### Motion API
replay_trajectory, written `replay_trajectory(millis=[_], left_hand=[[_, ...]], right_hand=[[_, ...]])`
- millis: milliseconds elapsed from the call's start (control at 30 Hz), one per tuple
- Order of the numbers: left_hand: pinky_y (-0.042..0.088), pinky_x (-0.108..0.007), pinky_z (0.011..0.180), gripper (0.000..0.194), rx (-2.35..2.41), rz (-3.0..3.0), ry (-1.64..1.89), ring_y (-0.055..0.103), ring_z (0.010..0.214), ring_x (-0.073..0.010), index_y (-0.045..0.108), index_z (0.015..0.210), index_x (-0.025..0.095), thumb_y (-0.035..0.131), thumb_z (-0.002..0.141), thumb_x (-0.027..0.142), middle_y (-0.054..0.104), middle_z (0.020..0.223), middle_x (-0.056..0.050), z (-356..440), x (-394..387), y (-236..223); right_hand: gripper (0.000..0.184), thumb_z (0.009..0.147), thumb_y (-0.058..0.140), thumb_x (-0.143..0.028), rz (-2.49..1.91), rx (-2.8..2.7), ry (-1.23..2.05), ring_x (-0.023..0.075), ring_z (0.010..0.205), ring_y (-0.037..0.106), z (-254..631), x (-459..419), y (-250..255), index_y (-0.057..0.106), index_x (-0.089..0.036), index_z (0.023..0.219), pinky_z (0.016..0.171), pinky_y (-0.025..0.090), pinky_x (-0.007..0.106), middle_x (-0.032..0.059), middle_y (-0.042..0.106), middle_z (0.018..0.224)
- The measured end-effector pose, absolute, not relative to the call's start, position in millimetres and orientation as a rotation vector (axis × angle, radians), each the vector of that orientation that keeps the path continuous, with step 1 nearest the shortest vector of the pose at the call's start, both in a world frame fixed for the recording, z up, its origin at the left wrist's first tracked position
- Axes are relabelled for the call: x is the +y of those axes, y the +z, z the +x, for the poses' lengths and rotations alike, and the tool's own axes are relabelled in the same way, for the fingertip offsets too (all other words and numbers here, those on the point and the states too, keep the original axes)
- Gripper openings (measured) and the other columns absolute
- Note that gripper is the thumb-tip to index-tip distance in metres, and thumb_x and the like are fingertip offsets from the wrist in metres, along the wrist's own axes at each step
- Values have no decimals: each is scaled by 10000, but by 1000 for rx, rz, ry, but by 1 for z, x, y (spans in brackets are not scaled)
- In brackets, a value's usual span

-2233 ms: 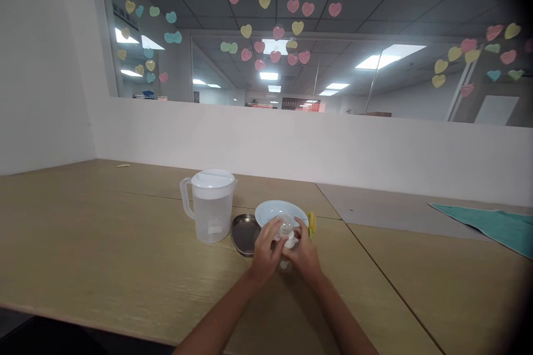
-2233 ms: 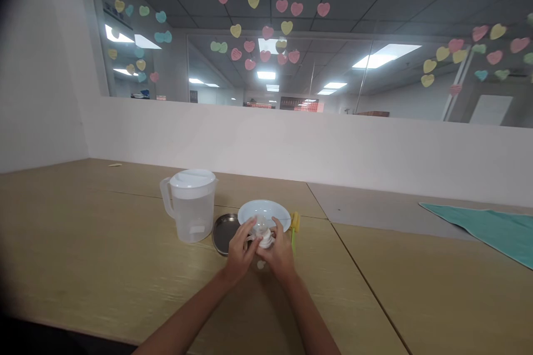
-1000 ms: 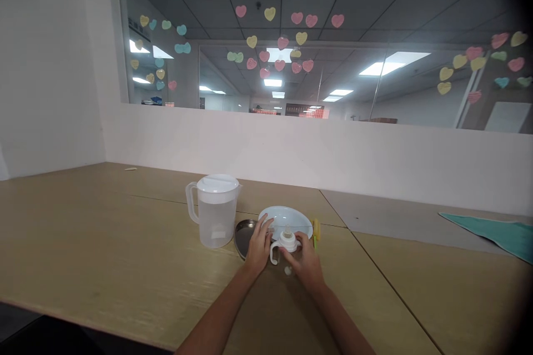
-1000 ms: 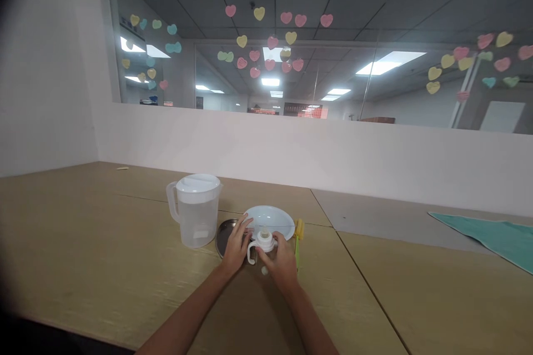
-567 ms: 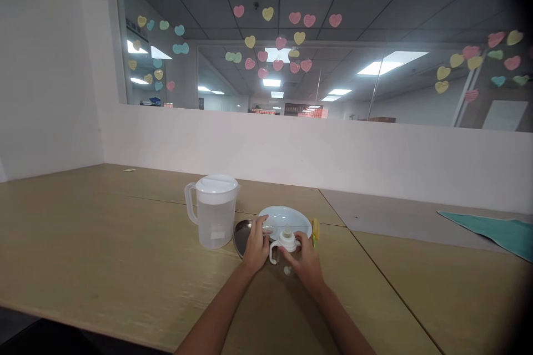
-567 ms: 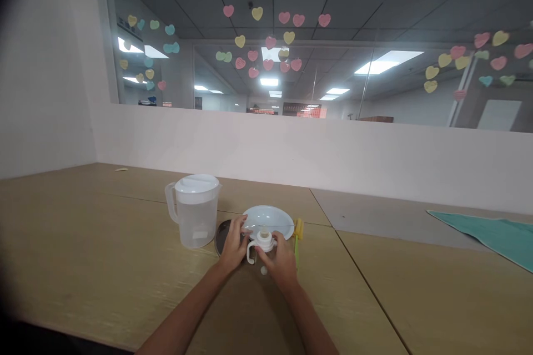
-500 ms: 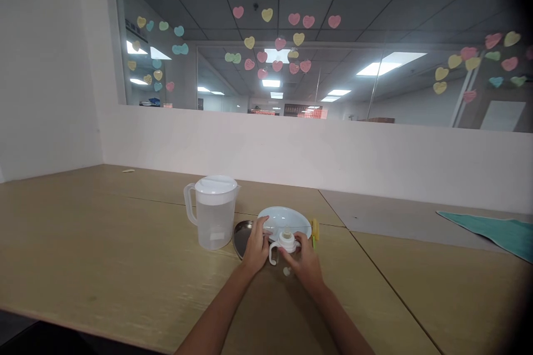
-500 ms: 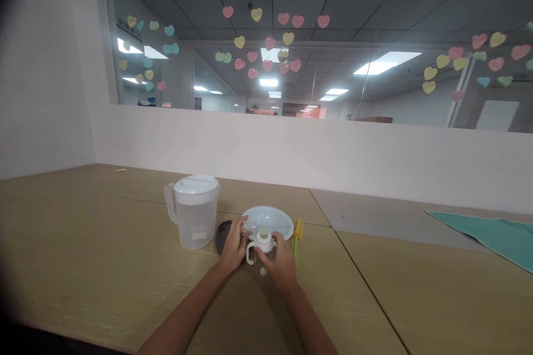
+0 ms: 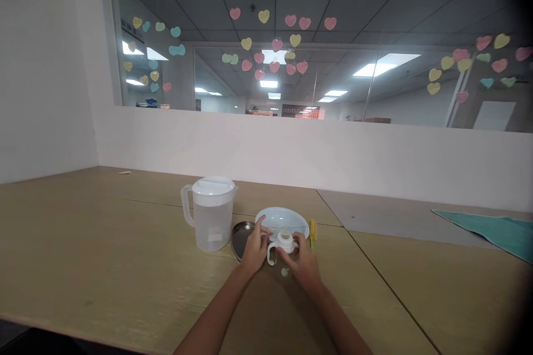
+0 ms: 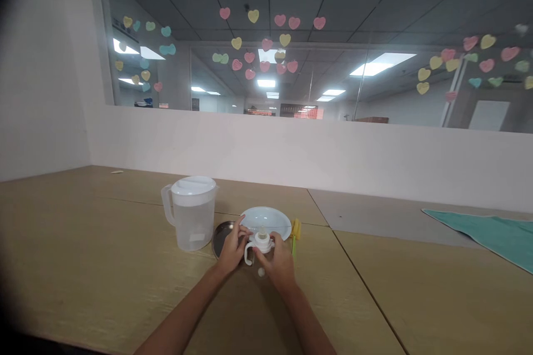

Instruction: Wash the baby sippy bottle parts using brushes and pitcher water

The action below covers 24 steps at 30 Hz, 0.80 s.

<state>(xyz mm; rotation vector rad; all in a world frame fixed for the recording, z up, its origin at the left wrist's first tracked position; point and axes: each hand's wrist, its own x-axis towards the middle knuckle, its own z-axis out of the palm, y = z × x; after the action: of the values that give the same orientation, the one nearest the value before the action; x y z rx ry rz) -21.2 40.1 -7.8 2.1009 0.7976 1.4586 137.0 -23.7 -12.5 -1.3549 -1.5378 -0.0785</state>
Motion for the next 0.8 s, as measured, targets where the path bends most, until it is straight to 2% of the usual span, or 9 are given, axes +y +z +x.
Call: replay_trajectory(millis=[133, 300, 367, 467, 600, 700, 800], left_hand=[[414, -375, 939, 418, 841, 2182, 1388, 585, 966, -176, 394, 1290, 225, 415, 874, 205, 647, 979, -44, -23, 37, -3], [234, -431, 1091, 343, 908, 2363, 1292, 519, 1105, -188, 504, 1214, 231, 386, 892, 218, 670, 1027, -29, -25, 34, 0], [211, -440, 1100, 329, 933, 2420, 1254, 481, 1158, -194, 552, 1172, 243, 377, 895, 219, 663, 1066, -27, -25, 35, 0], [218, -450, 1095, 326, 936, 2409, 1265, 460, 1187, -199, 584, 1143, 243, 369, 898, 228, 640, 1129, -32, -25, 34, 2], [277, -434, 1067, 334, 851, 2260, 1407, 508, 1132, -190, 573, 1165, 220, 362, 915, 288, 642, 1120, -48, -21, 27, 7], [306, -415, 1056, 348, 719, 2241, 1391, 507, 1146, -202, 558, 1192, 213, 448, 883, 327, 610, 1186, -65, -14, 15, 9], [391, -381, 996, 397, 692, 2160, 1350, 536, 1118, -216, 552, 1208, 196, 526, 832, 322, 590, 1217, -89, -7, 5, 10]], right_hand=[[461, 756, 568, -518, -1348, -1544, -67, 246, 861, 621, 137, -25, -12, 511, -166, 1047, 712, 499, 347, 109, 635, 961], [442, 763, 566, -502, -1352, -1555, -70, 234, 851, 619, 139, -25, -12, 507, -169, 1048, 706, 492, 331, 100, 635, 951], [444, 767, 560, -506, -1349, -1559, -72, 232, 856, 615, 139, -25, -13, 500, -170, 1051, 710, 490, 331, 98, 632, 954], [442, 776, 551, -504, -1342, -1565, -68, 231, 856, 615, 140, -24, -14, 493, -167, 1057, 716, 488, 333, 101, 629, 961], [438, 766, 566, -490, -1337, -1562, -60, 233, 847, 619, 140, -23, -15, 491, -172, 1057, 703, 491, 331, 98, 631, 956], [402, 770, 560, -467, -1333, -1564, -24, 230, 857, 613, 140, -24, -15, 484, -183, 1045, 709, 493, 335, 90, 627, 955], [367, 780, 541, -433, -1320, -1552, 36, 217, 853, 611, 140, -24, -14, 472, -185, 1041, 703, 496, 329, 84, 626, 951]])
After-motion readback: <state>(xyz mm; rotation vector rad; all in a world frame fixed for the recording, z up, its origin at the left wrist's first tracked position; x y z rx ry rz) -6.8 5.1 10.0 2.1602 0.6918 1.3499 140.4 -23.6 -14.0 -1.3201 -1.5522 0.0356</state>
